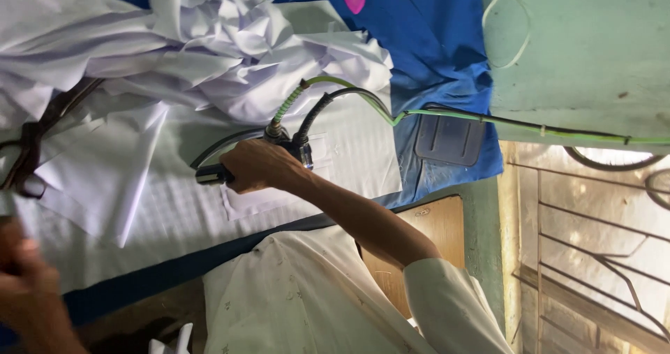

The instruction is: The person irons a white fabric piece on a blue padded surface using a steam iron and a wooden pressing block, then cuts a section of the fabric with shears.

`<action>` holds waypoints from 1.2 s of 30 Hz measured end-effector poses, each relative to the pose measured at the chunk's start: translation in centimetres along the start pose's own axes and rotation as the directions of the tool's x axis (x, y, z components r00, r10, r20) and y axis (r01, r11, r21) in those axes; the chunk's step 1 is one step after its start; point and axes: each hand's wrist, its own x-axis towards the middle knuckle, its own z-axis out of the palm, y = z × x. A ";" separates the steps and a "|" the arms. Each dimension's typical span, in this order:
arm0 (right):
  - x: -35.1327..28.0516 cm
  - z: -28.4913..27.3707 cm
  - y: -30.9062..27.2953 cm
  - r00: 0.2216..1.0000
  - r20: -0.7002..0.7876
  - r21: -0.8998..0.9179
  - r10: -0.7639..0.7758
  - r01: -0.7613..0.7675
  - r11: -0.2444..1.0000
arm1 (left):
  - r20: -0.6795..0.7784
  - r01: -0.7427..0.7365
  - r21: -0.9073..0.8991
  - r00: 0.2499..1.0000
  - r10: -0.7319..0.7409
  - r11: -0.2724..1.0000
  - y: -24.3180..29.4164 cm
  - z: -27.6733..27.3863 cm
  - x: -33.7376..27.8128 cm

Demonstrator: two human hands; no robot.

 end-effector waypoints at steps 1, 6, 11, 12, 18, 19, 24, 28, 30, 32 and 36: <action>0.2 -0.1 0.0 1.000 0.019 0.006 -0.005 0.005 1.000 | 0.051 -0.029 -0.131 0.998 0.036 0.991 6.0 -4.8 3.4; 1.2 1.6 0.9 0.999 0.049 -0.004 0.000 0.000 1.000 | 0.237 -0.050 -0.354 0.961 0.141 0.934 18.3 -14.0 7.8; 1.5 2.1 1.5 0.996 0.028 0.052 0.084 -0.085 0.995 | 0.084 -0.117 -0.247 0.986 0.141 0.962 22.0 -10.9 5.2; 1.3 1.7 1.2 0.997 0.033 0.048 0.071 -0.073 0.996 | 0.085 -0.107 -0.238 0.988 0.130 0.965 21.9 -10.0 4.9; 1.1 2.2 1.4 0.994 -0.001 0.077 0.105 -0.105 0.992 | 0.028 -0.120 -0.172 0.992 0.126 0.978 22.9 -10.5 7.2; 1.1 2.1 1.2 0.995 0.002 0.082 0.104 -0.104 0.991 | 0.002 -0.148 -0.196 0.989 0.151 0.969 23.0 -10.5 7.8; 0.5 1.3 0.5 0.996 -0.043 0.108 0.076 -0.071 0.992 | -0.029 -0.207 -0.276 0.978 0.208 0.938 23.0 -8.7 8.5; 0.0 1.3 0.3 0.993 -0.086 0.092 0.076 -0.068 0.993 | -0.052 -0.217 -0.252 0.976 0.211 0.943 23.7 -9.7 9.3; 0.0 1.4 0.2 0.992 -0.096 0.099 0.078 -0.069 0.993 | -0.059 -0.223 -0.255 0.975 0.215 0.941 23.9 -10.2 9.7; -0.1 1.4 0.2 0.988 -0.132 0.073 0.080 -0.071 0.995 | -0.068 -0.220 -0.251 0.975 0.210 0.943 24.1 -10.4 9.8; 0.4 2.2 0.7 0.988 -0.148 0.060 0.045 -0.037 0.998 | -0.062 -0.214 -0.249 0.977 0.205 0.945 24.1 -10.1 9.4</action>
